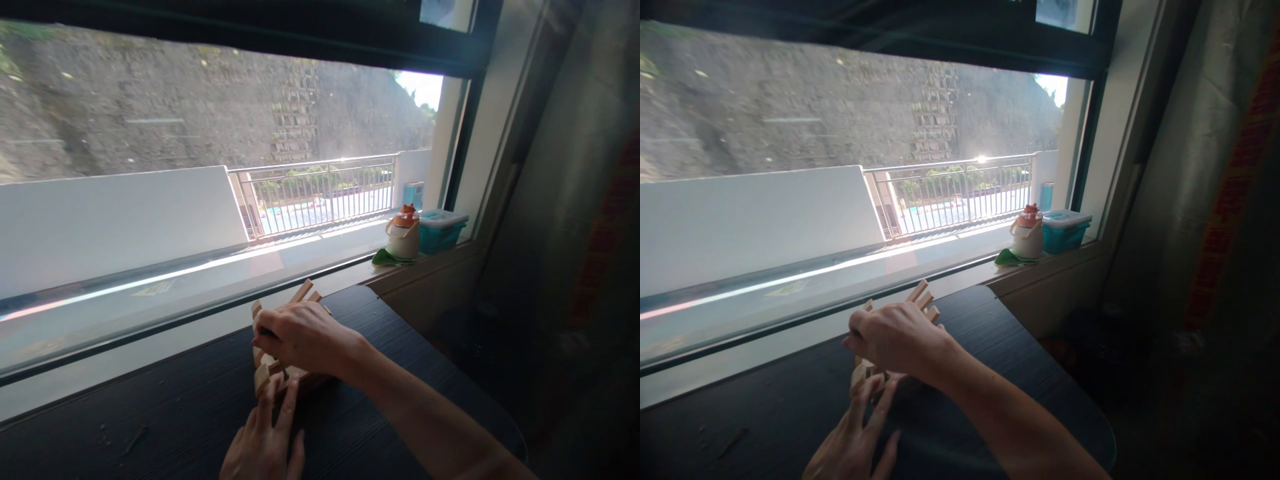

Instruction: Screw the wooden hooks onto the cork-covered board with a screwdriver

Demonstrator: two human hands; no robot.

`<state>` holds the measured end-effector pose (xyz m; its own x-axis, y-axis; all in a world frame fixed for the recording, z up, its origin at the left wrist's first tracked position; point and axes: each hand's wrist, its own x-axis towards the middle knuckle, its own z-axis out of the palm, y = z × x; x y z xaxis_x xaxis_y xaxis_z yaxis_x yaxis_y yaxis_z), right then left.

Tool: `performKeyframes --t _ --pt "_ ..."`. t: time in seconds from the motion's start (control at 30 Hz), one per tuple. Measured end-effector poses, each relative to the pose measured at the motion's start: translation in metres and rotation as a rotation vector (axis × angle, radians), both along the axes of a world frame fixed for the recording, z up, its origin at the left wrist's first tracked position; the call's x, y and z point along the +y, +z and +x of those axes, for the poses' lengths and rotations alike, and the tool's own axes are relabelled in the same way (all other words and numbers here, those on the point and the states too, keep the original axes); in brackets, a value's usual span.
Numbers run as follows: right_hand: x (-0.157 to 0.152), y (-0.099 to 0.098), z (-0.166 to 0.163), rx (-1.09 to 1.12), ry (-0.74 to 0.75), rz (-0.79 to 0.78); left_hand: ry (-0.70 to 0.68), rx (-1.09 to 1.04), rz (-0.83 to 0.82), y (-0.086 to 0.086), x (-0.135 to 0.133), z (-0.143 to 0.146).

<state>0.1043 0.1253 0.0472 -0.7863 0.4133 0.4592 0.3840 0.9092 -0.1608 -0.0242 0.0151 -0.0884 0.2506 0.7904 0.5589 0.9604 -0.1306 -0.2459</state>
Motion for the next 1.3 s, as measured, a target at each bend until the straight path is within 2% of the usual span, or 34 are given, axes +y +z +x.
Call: performKeyframes --t 0.13,0.23,0.53,0.9,1.07,1.3 --pt "0.007 -0.004 -0.003 0.004 -0.123 -0.053 -0.005 0.021 0.042 0.0 0.0 0.001" --pt "0.007 -0.004 -0.005 0.014 -0.147 -0.084 -0.011 -0.003 0.042 -0.001 0.001 0.001" --pt "-0.008 0.001 -0.001 -0.015 0.029 -0.014 0.005 -0.013 -0.012 -0.002 -0.001 -0.001" --pt "0.006 -0.003 -0.001 0.014 -0.037 -0.08 -0.004 0.043 0.07 0.002 0.001 0.002" --pt "0.007 -0.006 -0.003 0.059 -0.066 -0.041 0.001 0.035 0.036 0.003 0.0 0.002" --pt "-0.004 -0.002 -0.002 0.039 0.09 0.012 -0.013 0.067 0.056 0.003 0.002 0.004"
